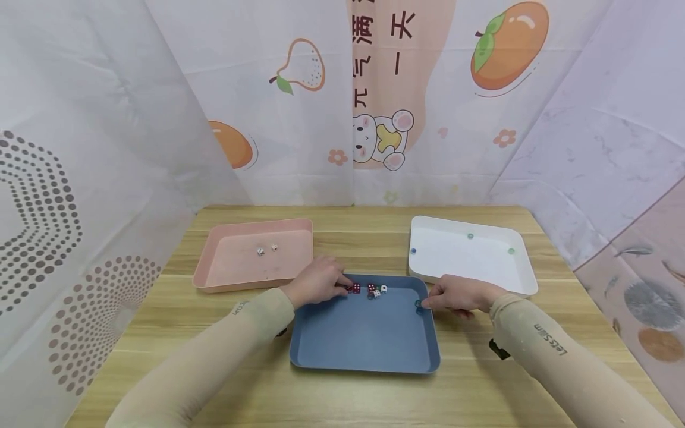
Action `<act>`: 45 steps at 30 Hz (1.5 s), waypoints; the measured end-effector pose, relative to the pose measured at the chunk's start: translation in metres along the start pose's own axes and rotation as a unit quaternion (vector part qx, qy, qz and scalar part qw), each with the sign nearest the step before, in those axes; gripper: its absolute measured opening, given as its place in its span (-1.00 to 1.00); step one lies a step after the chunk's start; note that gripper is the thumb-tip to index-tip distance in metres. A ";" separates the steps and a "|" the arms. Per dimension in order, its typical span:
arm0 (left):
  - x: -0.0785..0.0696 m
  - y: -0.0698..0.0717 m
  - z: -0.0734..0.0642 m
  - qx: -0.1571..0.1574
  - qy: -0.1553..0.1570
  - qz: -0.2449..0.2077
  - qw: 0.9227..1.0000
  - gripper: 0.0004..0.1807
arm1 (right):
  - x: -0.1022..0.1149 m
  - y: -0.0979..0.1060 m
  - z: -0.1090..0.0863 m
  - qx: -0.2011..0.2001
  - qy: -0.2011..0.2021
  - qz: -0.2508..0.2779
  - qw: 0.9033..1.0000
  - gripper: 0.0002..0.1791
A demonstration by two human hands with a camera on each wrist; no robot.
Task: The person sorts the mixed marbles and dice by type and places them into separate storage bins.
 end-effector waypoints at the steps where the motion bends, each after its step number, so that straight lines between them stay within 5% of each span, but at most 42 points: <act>1: 0.000 0.000 -0.001 -0.004 -0.002 -0.002 1.000 -0.79 | 0.000 0.000 0.000 0.000 0.000 -0.002 1.000 -0.53; 29: 0.004 0.003 -0.016 -0.038 -0.031 -0.078 0.996 -0.87 | -0.003 -0.001 0.001 0.000 0.010 0.005 1.000 -0.56; 40: 0.025 0.023 -0.017 -0.038 -0.017 -0.158 0.987 -0.88 | -0.005 -0.001 0.002 0.002 0.012 0.008 1.000 -0.51; 45: 0.044 0.034 -0.015 -0.039 0.018 -0.184 0.982 -0.88 | -0.004 -0.001 0.001 0.004 0.012 0.009 1.000 -0.51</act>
Point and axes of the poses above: each hand's wrist, its own z-axis towards the middle knuckle, its own y-axis out of the back of the hand, x = y × z, the point moved 7 cm from there along z, towards the middle knuckle, and after that the axes turned 9 degrees about y, right-handed, at the moved point
